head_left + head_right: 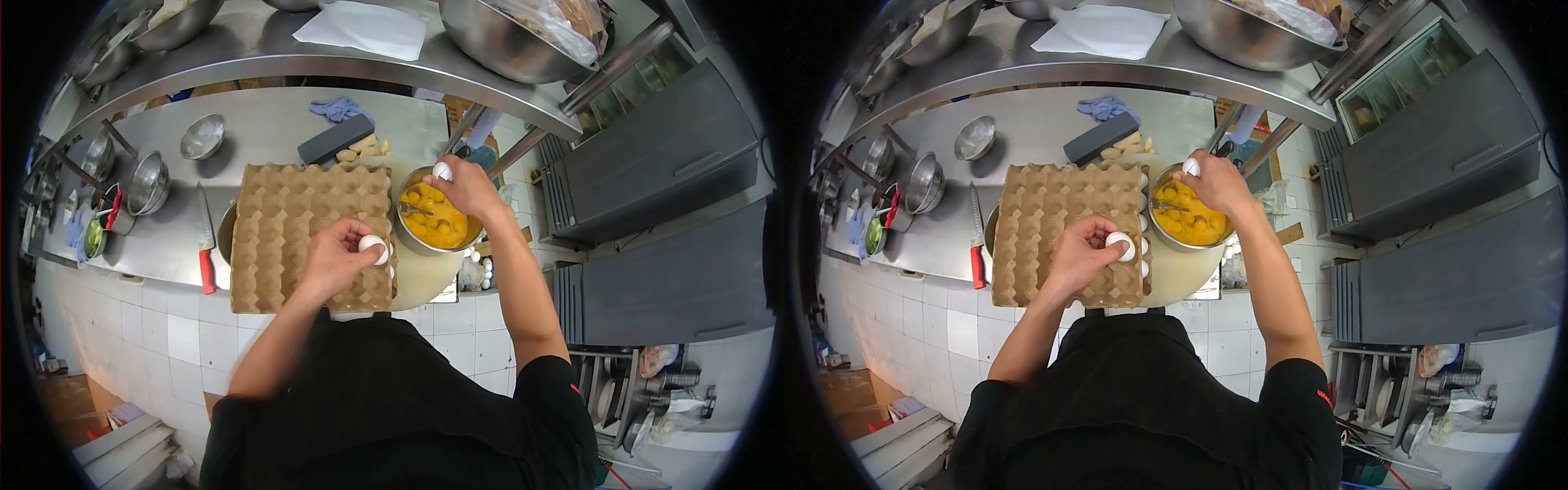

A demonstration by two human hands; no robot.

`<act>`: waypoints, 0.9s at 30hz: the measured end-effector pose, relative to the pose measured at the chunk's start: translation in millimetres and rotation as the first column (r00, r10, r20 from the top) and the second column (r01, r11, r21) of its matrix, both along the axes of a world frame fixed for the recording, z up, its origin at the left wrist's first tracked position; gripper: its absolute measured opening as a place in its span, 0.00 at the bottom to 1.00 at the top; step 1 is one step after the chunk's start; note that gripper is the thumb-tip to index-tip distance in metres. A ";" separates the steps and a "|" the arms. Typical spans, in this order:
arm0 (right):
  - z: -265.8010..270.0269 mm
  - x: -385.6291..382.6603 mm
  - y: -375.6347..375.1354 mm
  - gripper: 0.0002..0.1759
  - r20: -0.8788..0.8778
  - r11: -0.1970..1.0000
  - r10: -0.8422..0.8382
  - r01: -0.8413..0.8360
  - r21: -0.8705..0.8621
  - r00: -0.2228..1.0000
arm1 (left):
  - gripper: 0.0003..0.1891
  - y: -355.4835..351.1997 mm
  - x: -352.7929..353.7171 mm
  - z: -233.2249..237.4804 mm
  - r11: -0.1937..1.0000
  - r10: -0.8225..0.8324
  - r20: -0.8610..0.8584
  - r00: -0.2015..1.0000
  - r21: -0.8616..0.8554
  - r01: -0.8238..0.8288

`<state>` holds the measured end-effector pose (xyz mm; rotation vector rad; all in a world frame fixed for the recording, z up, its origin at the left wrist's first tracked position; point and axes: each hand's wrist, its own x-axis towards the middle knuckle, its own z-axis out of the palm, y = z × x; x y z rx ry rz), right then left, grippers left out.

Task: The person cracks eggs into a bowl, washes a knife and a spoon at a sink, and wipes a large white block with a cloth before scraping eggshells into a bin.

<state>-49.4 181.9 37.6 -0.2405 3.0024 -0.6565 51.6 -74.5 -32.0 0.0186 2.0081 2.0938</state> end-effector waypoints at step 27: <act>27.2 10.9 17.1 0.23 0.043 0.987 0.079 -0.085 0.137 0.996 | 0.16 -3.5 -16.2 19.7 0.828 -0.063 -0.290 0.955 -0.549 -0.112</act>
